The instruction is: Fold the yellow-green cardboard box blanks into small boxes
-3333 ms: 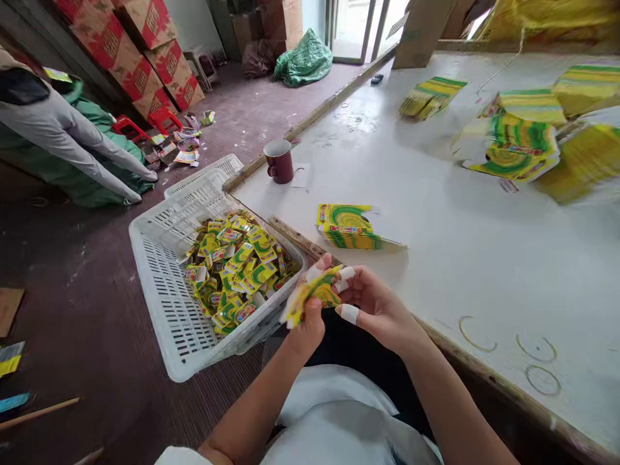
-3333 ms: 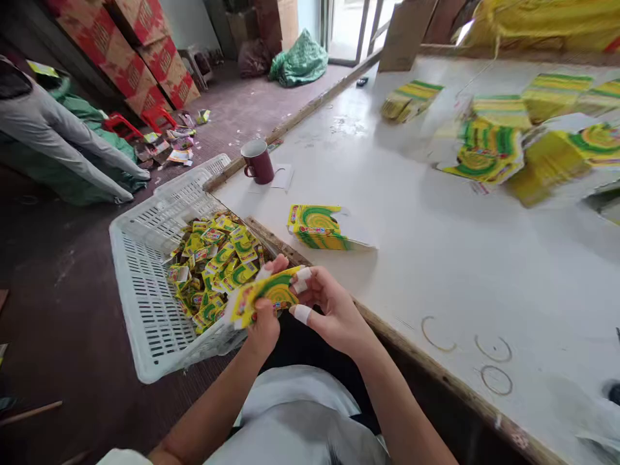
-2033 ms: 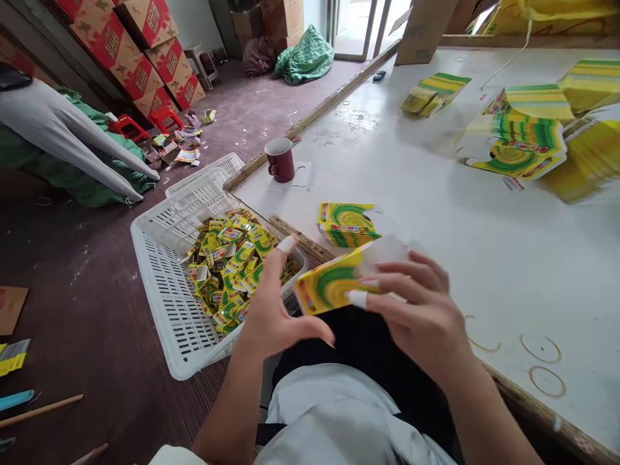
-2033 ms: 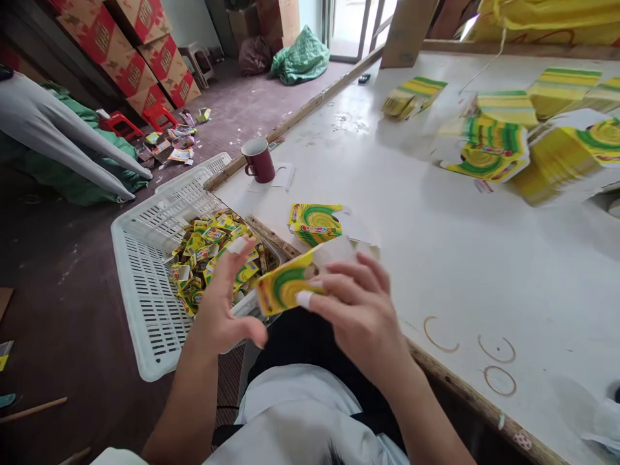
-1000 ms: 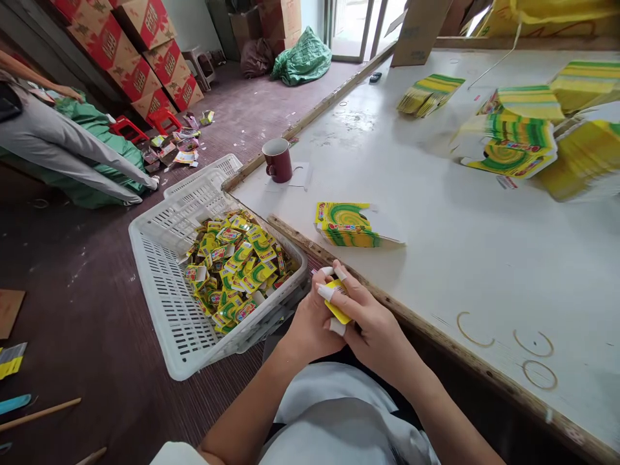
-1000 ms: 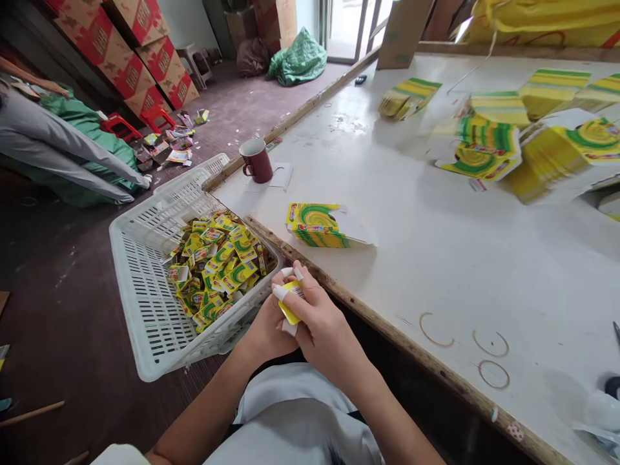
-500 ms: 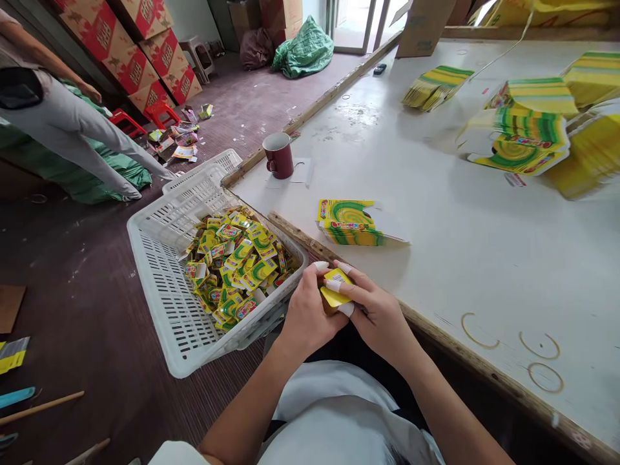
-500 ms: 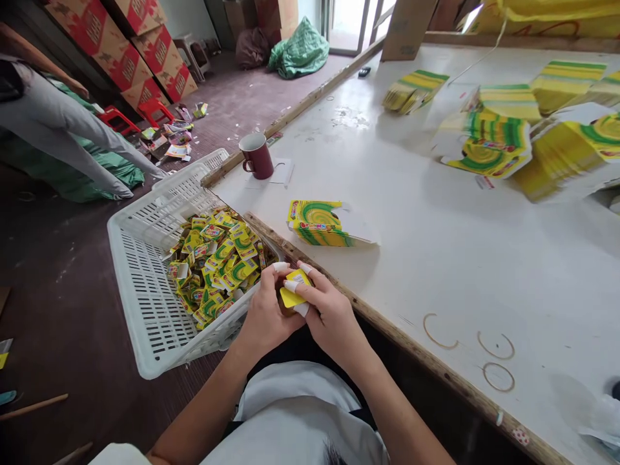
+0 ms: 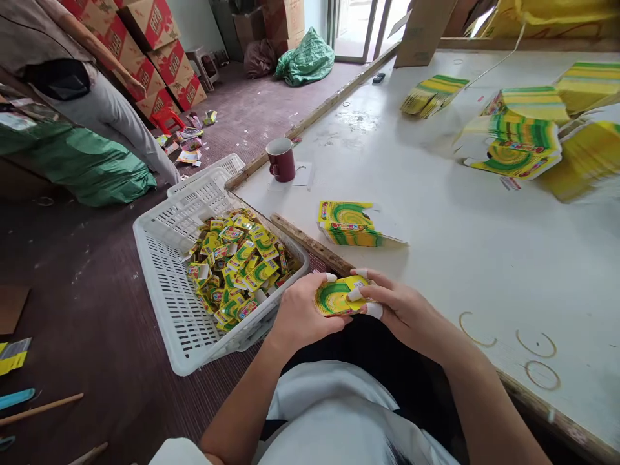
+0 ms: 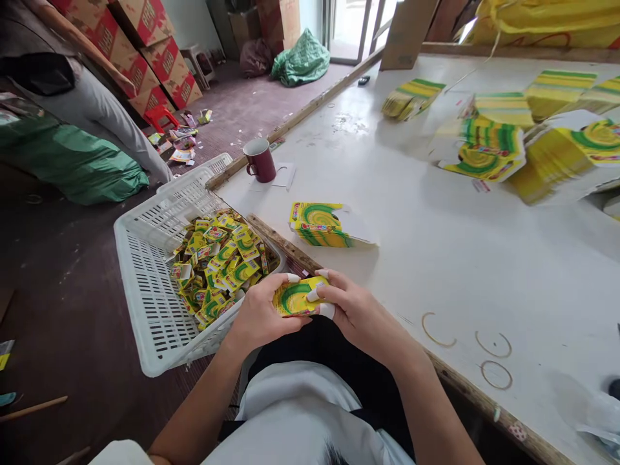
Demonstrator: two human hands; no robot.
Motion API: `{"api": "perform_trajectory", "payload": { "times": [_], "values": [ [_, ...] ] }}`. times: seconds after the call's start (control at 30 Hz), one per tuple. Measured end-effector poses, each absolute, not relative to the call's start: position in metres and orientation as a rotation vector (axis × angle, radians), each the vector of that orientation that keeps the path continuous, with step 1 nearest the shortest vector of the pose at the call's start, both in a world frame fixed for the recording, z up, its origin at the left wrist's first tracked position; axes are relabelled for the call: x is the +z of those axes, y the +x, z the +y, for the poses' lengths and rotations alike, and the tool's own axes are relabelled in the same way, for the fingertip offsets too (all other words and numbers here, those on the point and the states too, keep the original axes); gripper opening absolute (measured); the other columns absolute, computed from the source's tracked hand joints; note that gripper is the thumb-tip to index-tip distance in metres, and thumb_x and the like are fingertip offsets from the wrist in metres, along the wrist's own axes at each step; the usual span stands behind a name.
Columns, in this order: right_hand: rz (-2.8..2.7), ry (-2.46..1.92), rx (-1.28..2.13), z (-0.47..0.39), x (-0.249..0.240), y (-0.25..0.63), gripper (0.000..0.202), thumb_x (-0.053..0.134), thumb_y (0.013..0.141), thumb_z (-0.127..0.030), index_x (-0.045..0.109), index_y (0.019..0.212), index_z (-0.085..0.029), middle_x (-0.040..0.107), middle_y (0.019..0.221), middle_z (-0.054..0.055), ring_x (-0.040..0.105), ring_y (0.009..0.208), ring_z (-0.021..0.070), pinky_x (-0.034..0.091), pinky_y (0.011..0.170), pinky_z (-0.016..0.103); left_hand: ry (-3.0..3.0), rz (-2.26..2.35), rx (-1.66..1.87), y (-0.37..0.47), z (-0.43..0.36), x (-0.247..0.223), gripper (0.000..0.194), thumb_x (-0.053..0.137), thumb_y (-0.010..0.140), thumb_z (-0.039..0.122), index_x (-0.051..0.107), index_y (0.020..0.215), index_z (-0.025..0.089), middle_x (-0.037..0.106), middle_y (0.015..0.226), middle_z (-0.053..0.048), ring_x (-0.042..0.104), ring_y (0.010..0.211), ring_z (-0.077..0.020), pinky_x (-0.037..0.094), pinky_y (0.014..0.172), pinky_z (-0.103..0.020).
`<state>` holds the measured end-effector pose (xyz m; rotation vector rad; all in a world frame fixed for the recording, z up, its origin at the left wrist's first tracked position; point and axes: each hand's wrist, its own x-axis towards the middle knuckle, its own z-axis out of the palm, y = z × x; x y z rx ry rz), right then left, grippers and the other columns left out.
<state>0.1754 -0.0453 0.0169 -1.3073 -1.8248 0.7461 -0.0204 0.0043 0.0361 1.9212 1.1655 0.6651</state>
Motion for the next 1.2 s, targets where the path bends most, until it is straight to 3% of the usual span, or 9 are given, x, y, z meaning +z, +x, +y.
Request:
{"api": "perform_trajectory", "payload": {
  "times": [0.2, 0.37, 0.57, 0.7, 0.8, 0.93, 1.03, 1.13, 1.2],
  "values": [
    [-1.759, -1.389, 0.645, -0.048, 0.013, 0.162, 0.022, 0.046, 0.099, -0.032, 0.062, 0.112, -0.025, 0.055, 0.136, 0.016, 0.060, 0.122, 0.0273, 0.056, 0.094, 0.043, 2.029, 1.143, 0.707, -0.015, 0.006, 0.039, 0.042, 0.081, 0.064, 0.032, 0.068, 0.102, 0.022, 0.074, 0.098, -0.008, 0.069, 0.089, -0.0274, 0.054, 0.082, -0.040],
    [-1.738, -1.270, 0.759, -0.046, 0.014, 0.169, 0.024, 0.048, 0.099, -0.039, 0.067, 0.097, -0.025, 0.059, 0.121, 0.012, 0.063, 0.114, 0.0240, 0.057, 0.090, 0.037, 1.925, 1.131, 0.659, -0.017, 0.007, 0.036, 0.051, 0.085, 0.058, 0.025, 0.065, 0.105, 0.023, 0.073, 0.098, -0.005, 0.070, 0.087, -0.0252, 0.055, 0.080, -0.036],
    [-1.598, -1.308, 0.724, -0.046, 0.004, 0.162, 0.019, 0.054, 0.096, -0.031, 0.061, 0.113, -0.026, 0.051, 0.133, 0.014, 0.054, 0.128, 0.0272, 0.051, 0.100, 0.044, 2.024, 1.160, 0.698, -0.010, 0.012, 0.036, 0.052, 0.081, 0.063, 0.032, 0.065, 0.111, 0.020, 0.074, 0.104, -0.010, 0.069, 0.096, -0.0303, 0.055, 0.087, -0.043],
    [-1.382, -1.338, 0.791, -0.044, -0.003, 0.138, 0.045, 0.061, 0.091, -0.034, 0.048, 0.133, -0.029, 0.047, 0.145, 0.013, 0.047, 0.135, 0.0302, 0.047, 0.105, 0.049, 1.985, 1.237, 0.640, -0.009, 0.010, 0.035, 0.058, 0.077, 0.063, 0.028, 0.062, 0.119, 0.018, 0.071, 0.112, -0.012, 0.067, 0.104, -0.0315, 0.052, 0.095, -0.046],
    [-1.183, -1.218, 0.909, -0.038, 0.003, 0.140, 0.071, 0.068, 0.085, -0.046, 0.032, 0.146, -0.036, 0.038, 0.155, 0.010, 0.056, 0.126, 0.0290, 0.055, 0.096, 0.045, 1.692, 1.108, 0.663, -0.020, 0.010, 0.037, 0.061, 0.081, 0.063, 0.027, 0.061, 0.120, 0.018, 0.071, 0.110, -0.010, 0.067, 0.100, -0.0277, 0.053, 0.091, -0.040],
    [-0.997, -1.265, 0.798, -0.031, 0.013, 0.170, 0.052, 0.065, 0.087, -0.047, 0.048, 0.134, -0.034, 0.060, 0.135, 0.008, 0.068, 0.107, 0.0231, 0.057, 0.093, 0.042, 1.046, 0.695, 1.135, -0.050, 0.027, 0.048, 0.060, 0.085, 0.060, 0.053, 0.066, 0.108, 0.024, 0.072, 0.095, -0.004, 0.068, 0.083, -0.0211, 0.056, 0.069, -0.028],
    [-0.992, -1.433, 0.655, -0.023, 0.013, 0.186, 0.033, 0.067, 0.085, -0.035, 0.060, 0.116, -0.027, 0.071, 0.115, 0.006, 0.070, 0.102, 0.0228, 0.056, 0.094, 0.045, 0.584, 0.704, 1.622, -0.065, 0.044, 0.055, 0.069, 0.065, 0.069, 0.076, 0.064, 0.109, 0.020, 0.071, 0.103, -0.007, 0.066, 0.098, -0.0202, 0.056, 0.078, -0.026],
    [-1.083, -1.517, 0.512, -0.006, 0.009, 0.189, 0.022, 0.066, 0.082, -0.028, 0.064, 0.104, -0.024, 0.074, 0.109, 0.006, 0.072, 0.097, 0.0235, 0.056, 0.093, 0.047, 0.350, 0.882, 1.456, -0.059, 0.044, 0.051, 0.069, 0.051, 0.081, 0.076, 0.062, 0.110, 0.014, 0.067, 0.116, -0.015, 0.064, 0.109, -0.0223, 0.056, 0.088, -0.031],
    [-1.147, -1.563, 0.390, 0.009, 0.008, 0.188, 0.019, 0.063, 0.081, -0.025, 0.064, 0.101, -0.024, 0.075, 0.105, 0.007, 0.072, 0.093, 0.0241, 0.057, 0.090, 0.048, 0.295, 0.945, 1.189, -0.046, 0.033, 0.042, 0.062, 0.055, 0.085, 0.068, 0.062, 0.110, 0.012, 0.066, 0.119, -0.018, 0.065, 0.107, -0.0237, 0.058, 0.087, -0.034]
  ]
}}
